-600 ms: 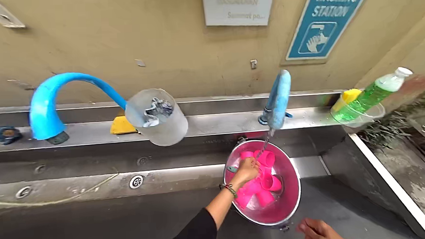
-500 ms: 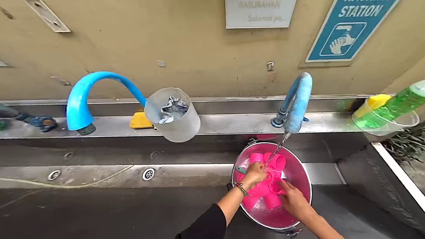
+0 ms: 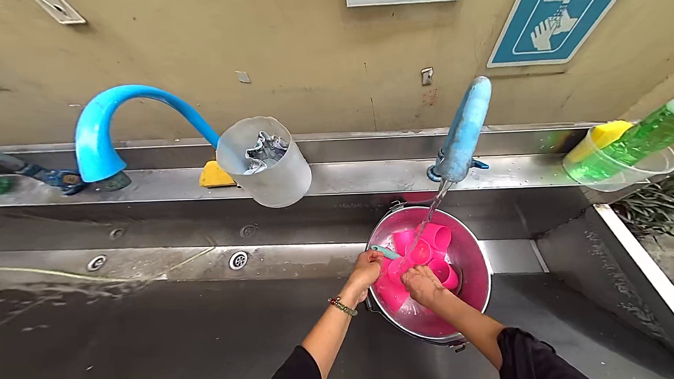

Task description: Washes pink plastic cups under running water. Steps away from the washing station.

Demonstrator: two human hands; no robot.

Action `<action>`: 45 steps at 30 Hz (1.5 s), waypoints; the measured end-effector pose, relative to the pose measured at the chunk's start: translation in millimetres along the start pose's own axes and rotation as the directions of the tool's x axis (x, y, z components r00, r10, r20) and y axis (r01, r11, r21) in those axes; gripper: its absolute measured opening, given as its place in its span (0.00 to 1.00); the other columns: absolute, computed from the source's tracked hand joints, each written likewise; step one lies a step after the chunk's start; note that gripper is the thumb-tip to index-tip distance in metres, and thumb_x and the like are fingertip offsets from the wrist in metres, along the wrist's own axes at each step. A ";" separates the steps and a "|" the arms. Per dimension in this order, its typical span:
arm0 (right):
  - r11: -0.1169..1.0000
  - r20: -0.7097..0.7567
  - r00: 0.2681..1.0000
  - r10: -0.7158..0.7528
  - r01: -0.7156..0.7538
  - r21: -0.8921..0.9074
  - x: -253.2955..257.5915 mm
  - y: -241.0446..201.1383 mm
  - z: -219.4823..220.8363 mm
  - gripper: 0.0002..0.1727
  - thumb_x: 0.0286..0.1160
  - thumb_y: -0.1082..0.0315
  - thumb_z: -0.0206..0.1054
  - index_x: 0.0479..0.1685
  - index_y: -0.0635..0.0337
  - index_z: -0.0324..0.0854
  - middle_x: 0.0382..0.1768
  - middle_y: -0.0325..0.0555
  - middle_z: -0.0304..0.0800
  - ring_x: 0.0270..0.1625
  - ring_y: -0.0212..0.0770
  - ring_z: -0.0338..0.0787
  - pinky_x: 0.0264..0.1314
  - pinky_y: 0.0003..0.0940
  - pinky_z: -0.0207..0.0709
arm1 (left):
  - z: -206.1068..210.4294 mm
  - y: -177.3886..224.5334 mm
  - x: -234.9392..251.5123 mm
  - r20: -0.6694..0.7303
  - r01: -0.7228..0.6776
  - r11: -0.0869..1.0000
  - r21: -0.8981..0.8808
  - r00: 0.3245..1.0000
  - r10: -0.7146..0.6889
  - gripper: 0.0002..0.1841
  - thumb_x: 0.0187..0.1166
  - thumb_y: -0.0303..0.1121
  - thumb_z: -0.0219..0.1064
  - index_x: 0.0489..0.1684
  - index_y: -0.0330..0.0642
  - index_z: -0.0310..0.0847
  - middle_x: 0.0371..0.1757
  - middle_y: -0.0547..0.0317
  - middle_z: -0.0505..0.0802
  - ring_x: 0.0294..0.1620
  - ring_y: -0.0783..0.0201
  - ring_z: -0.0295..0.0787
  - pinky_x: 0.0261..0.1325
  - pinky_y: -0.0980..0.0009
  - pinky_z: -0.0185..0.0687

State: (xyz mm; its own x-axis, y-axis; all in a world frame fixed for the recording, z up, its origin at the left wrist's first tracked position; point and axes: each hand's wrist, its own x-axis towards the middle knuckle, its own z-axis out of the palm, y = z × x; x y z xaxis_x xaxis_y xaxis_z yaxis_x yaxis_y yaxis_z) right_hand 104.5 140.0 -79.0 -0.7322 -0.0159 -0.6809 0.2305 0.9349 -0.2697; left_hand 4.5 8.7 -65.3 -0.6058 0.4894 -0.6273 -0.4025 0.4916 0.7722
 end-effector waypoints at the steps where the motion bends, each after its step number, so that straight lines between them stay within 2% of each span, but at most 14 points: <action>1: 0.998 -0.041 0.999 0.012 -0.009 0.066 -10.4 -3.4 -9.0 0.17 0.87 0.70 0.56 0.64 0.71 0.82 0.68 0.71 0.83 0.76 0.71 0.77 0.78 0.67 0.64 | 2.8 -2.2 0.7 0.006 -0.022 0.999 -0.040 1.000 0.023 0.17 0.92 0.28 0.51 0.70 0.26 0.74 0.68 0.36 0.83 0.65 0.54 0.83 0.69 0.62 0.78; 6: 0.840 -0.218 0.949 0.229 -0.079 0.537 -52.3 -15.1 -52.5 0.23 0.88 0.53 0.60 0.67 0.59 0.86 0.66 0.59 0.87 0.75 0.57 0.81 0.77 0.60 0.66 | 30.9 6.8 -6.6 0.045 0.103 0.924 -0.369 0.995 -0.093 0.32 0.95 0.55 0.37 0.84 0.39 0.65 0.75 0.39 0.80 0.72 0.48 0.80 0.67 0.48 0.78; 10: 0.408 -0.213 0.882 0.420 0.026 0.913 -40.7 -4.2 -56.1 0.13 0.86 0.65 0.63 0.53 0.67 0.85 0.51 0.54 0.86 0.56 0.44 0.83 0.63 0.46 0.73 | 42.0 5.6 0.9 0.016 0.019 0.880 -0.475 1.000 -0.013 0.20 0.94 0.44 0.52 0.72 0.39 0.75 0.61 0.42 0.86 0.53 0.51 0.87 0.47 0.54 0.86; 13: 0.719 -0.230 0.932 0.280 -0.045 0.693 -42.5 -3.5 -70.4 0.25 0.91 0.60 0.56 0.78 0.67 0.74 0.78 0.64 0.75 0.85 0.59 0.65 0.89 0.59 0.46 | 44.6 3.3 7.7 0.015 0.030 0.911 -0.412 1.000 -0.027 0.23 0.94 0.51 0.48 0.65 0.40 0.76 0.42 0.50 0.87 0.31 0.61 0.82 0.29 0.67 0.78; 19: 0.825 -0.251 0.932 -0.261 0.350 0.444 -30.9 44.9 -38.4 0.27 0.86 0.57 0.65 0.66 0.77 0.78 0.64 0.69 0.85 0.72 0.58 0.82 0.83 0.52 0.65 | 35.0 19.6 22.9 0.118 0.380 0.880 -0.285 0.925 -0.361 0.24 0.90 0.57 0.52 0.58 0.45 0.76 0.34 0.52 0.83 0.21 0.64 0.75 0.21 0.71 0.71; 23: 0.847 -0.128 0.954 -0.270 0.298 0.440 -18.7 48.6 -26.4 0.23 0.85 0.57 0.65 0.57 0.75 0.83 0.59 0.67 0.87 0.68 0.57 0.85 0.79 0.53 0.68 | 45.7 10.2 31.3 0.111 0.504 0.805 -0.314 0.861 -0.496 0.24 0.88 0.60 0.51 0.48 0.45 0.74 0.27 0.54 0.79 0.16 0.65 0.69 0.17 0.73 0.65; 26: 0.396 -0.134 0.989 0.062 0.098 0.913 -3.9 39.0 -25.9 0.18 0.82 0.67 0.67 0.61 0.73 0.76 0.51 0.55 0.87 0.52 0.40 0.88 0.61 0.38 0.82 | 52.5 1.1 31.7 0.070 0.406 0.753 -0.518 0.898 -0.435 0.27 0.92 0.55 0.46 0.77 0.43 0.67 0.63 0.40 0.82 0.56 0.48 0.82 0.55 0.50 0.80; 29: -0.132 0.106 0.918 0.383 -0.059 0.989 3.5 8.5 -37.9 0.27 0.79 0.73 0.66 0.76 0.67 0.67 0.63 0.63 0.81 0.61 0.52 0.84 0.62 0.51 0.79 | 58.6 -10.7 35.4 -0.009 0.276 0.733 -0.621 0.933 -0.360 0.25 0.92 0.52 0.50 0.76 0.44 0.70 0.66 0.41 0.82 0.60 0.47 0.82 0.56 0.49 0.80; 32: 0.253 -0.072 0.984 0.162 0.029 0.967 -2.2 -6.3 -22.1 0.30 0.84 0.73 0.60 0.83 0.74 0.59 0.75 0.68 0.75 0.76 0.54 0.78 0.79 0.48 0.72 | 47.3 -22.1 41.9 -0.033 0.257 0.743 -0.617 0.936 -0.352 0.21 0.92 0.47 0.47 0.66 0.41 0.72 0.52 0.44 0.85 0.47 0.51 0.83 0.47 0.52 0.81; 35: 0.918 -0.091 0.951 -0.297 0.310 0.247 -6.5 12.8 -6.6 0.21 0.80 0.77 0.61 0.68 0.82 0.74 0.73 0.72 0.77 0.82 0.62 0.73 0.89 0.53 0.57 | 31.4 -23.9 44.5 0.050 0.448 0.809 -0.381 0.884 -0.466 0.19 0.90 0.47 0.50 0.62 0.42 0.74 0.45 0.46 0.85 0.36 0.55 0.82 0.35 0.61 0.79; 38: 0.904 -0.075 0.904 -0.421 0.411 -0.112 -2.6 31.7 -3.6 0.16 0.85 0.75 0.56 0.59 0.78 0.82 0.69 0.68 0.83 0.80 0.63 0.75 0.88 0.52 0.56 | 30.2 -26.5 49.6 0.092 0.551 0.774 -0.311 0.829 -0.552 0.26 0.90 0.58 0.50 0.67 0.45 0.73 0.46 0.44 0.85 0.32 0.55 0.81 0.31 0.64 0.78; 40: 0.915 -0.118 0.967 -0.227 0.253 0.313 6.7 29.1 -8.8 0.22 0.88 0.64 0.60 0.60 0.82 0.78 0.67 0.72 0.82 0.78 0.60 0.77 0.86 0.49 0.62 | 29.5 -25.7 51.0 0.123 0.529 0.729 -0.435 0.837 -0.533 0.30 0.89 0.61 0.49 0.70 0.44 0.72 0.50 0.44 0.86 0.40 0.54 0.84 0.42 0.60 0.82; 42: 0.536 -0.205 0.976 0.078 0.132 0.834 11.0 15.6 -5.9 0.30 0.76 0.68 0.72 0.73 0.79 0.69 0.67 0.69 0.81 0.70 0.53 0.83 0.76 0.46 0.75 | 28.9 -28.8 49.5 0.128 0.440 0.710 -0.549 0.884 -0.449 0.27 0.89 0.57 0.52 0.71 0.45 0.72 0.54 0.45 0.86 0.49 0.51 0.85 0.50 0.54 0.83; 45: 0.503 -0.197 0.976 0.093 0.125 0.855 3.8 -0.4 -11.0 0.50 0.75 0.67 0.72 0.93 0.72 0.43 0.87 0.69 0.60 0.89 0.56 0.64 0.91 0.48 0.57 | 26.7 -29.2 45.2 0.092 0.349 0.724 -0.594 0.925 -0.370 0.21 0.89 0.50 0.55 0.65 0.44 0.76 0.49 0.47 0.88 0.45 0.53 0.87 0.46 0.56 0.84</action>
State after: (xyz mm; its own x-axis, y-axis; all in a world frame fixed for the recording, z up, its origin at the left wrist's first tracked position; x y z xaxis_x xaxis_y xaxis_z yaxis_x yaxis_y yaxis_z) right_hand 94.6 143.5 -74.0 -0.8195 0.1413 -0.5553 0.5726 0.1650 -0.8031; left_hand 7.1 35.7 -118.9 -0.3479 0.3371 -0.8748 -0.9110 0.0988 0.4004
